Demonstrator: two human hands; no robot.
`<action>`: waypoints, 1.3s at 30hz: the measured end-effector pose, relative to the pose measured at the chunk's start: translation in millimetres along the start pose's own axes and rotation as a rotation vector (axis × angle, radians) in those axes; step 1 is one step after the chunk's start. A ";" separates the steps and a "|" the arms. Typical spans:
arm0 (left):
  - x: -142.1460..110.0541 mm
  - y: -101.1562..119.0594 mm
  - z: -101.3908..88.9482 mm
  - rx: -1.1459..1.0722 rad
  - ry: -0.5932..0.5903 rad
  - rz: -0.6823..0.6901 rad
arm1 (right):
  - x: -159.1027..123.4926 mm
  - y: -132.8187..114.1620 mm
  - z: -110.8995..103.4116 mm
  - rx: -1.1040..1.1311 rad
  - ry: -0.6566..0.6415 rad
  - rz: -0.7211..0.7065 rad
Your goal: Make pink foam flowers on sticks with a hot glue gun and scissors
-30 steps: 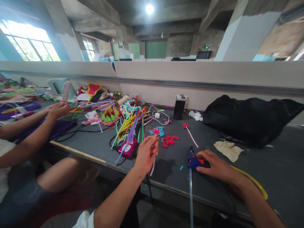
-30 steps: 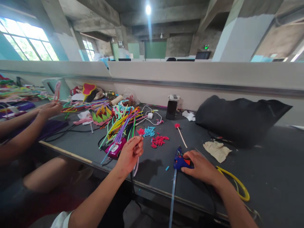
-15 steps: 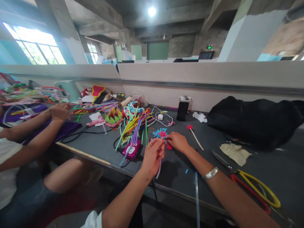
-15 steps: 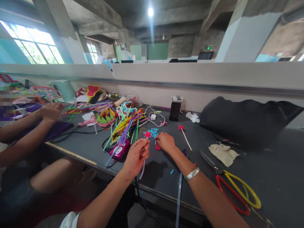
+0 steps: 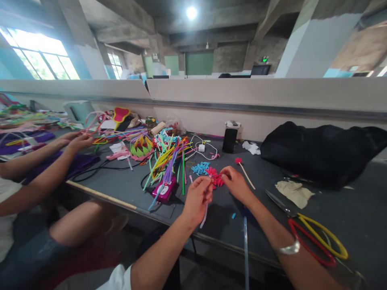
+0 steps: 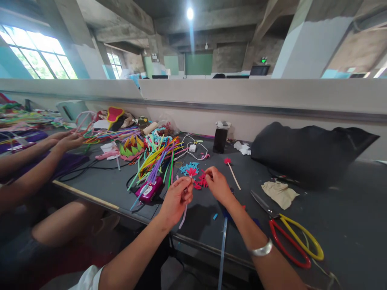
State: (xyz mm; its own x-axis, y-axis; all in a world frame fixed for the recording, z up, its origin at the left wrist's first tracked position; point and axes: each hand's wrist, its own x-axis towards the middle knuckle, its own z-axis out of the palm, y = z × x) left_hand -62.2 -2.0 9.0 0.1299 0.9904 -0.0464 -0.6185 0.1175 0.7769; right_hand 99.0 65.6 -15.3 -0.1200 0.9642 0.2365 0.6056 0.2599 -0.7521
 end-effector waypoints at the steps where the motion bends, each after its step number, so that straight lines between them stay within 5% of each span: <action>1: -0.1 -2.2 1.9 0.002 -0.003 -0.006 | -7.5 0.3 -3.9 0.077 0.020 0.017; 6: -0.1 -12.8 11.9 0.012 -0.013 -0.040 | -35.6 4.2 -15.4 0.451 0.046 0.171; 14: 2.5 -24.4 17.2 0.038 0.016 -0.067 | -43.2 3.6 -23.4 0.824 0.018 0.330; 39: 2.0 -32.7 16.7 0.034 0.015 -0.091 | -45.7 0.0 -24.8 1.058 -0.131 0.415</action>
State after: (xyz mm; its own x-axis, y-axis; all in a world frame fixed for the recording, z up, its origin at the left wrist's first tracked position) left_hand -28.8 -5.1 -6.0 0.1729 0.9767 -0.1272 -0.5783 0.2052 0.7896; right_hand 124.0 20.2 -10.9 -0.1838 0.9680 -0.1707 -0.3403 -0.2256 -0.9128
